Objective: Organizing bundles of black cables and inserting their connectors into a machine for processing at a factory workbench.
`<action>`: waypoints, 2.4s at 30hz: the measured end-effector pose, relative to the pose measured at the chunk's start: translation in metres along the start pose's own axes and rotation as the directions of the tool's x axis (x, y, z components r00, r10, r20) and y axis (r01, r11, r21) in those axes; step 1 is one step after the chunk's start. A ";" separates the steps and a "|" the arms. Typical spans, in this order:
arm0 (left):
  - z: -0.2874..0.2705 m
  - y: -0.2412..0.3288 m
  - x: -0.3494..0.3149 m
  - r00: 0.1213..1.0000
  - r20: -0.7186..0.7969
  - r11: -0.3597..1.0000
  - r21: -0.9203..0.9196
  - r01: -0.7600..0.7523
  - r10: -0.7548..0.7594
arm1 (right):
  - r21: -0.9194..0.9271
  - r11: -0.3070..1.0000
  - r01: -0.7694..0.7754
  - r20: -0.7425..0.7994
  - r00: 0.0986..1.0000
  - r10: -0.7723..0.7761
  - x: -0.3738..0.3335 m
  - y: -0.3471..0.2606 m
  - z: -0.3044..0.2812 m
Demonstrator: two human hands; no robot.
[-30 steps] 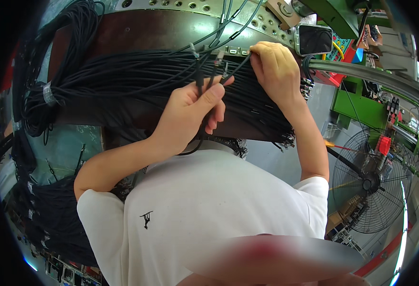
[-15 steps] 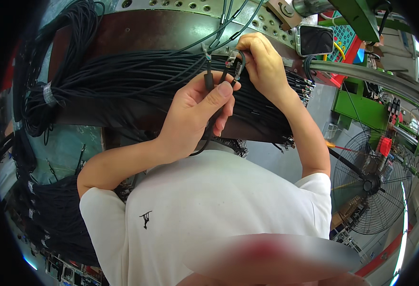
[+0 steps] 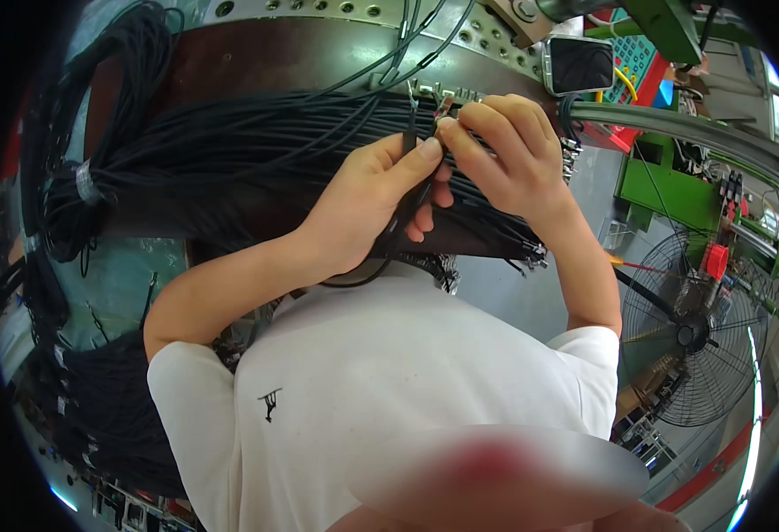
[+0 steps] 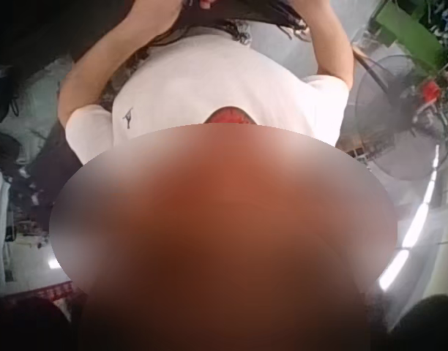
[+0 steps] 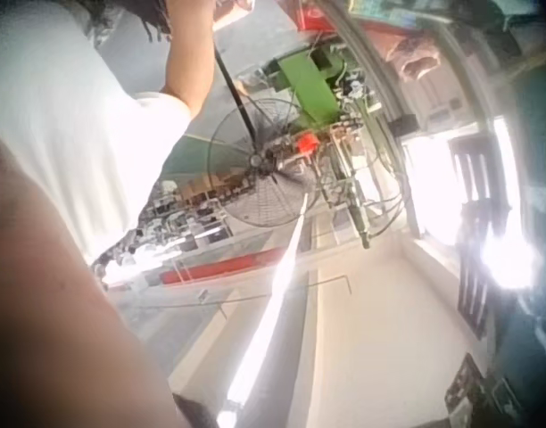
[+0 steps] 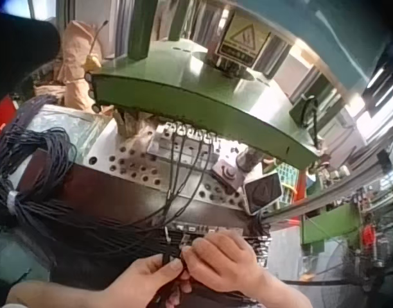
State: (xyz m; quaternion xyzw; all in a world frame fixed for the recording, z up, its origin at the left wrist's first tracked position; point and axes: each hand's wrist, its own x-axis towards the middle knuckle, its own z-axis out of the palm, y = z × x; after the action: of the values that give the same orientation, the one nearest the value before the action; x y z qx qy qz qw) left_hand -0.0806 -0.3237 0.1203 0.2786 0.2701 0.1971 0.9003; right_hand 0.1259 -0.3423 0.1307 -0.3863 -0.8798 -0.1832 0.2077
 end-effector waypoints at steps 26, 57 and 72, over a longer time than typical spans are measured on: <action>0.020 0.040 0.004 0.962 0.006 0.843 0.485 0.235 -0.272 | -0.032 0.962 -0.271 0.035 0.962 0.272 -0.011 0.020 -0.011; -0.018 0.070 -0.003 0.980 0.148 0.695 0.692 -0.196 0.129 | 0.223 0.780 -0.585 0.104 0.810 0.577 -0.056 0.019 0.018; -0.020 0.075 0.146 0.997 0.046 0.985 0.159 -0.062 0.056 | 0.193 0.700 -0.687 0.067 0.721 0.689 0.018 0.176 0.089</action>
State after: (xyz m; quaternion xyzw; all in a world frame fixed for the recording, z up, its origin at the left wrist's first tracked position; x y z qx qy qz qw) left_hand 0.0055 -0.1845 0.0967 0.3620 0.2580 0.1955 0.8741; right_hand 0.2278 -0.1762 0.0929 -0.6623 -0.6848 -0.0030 0.3039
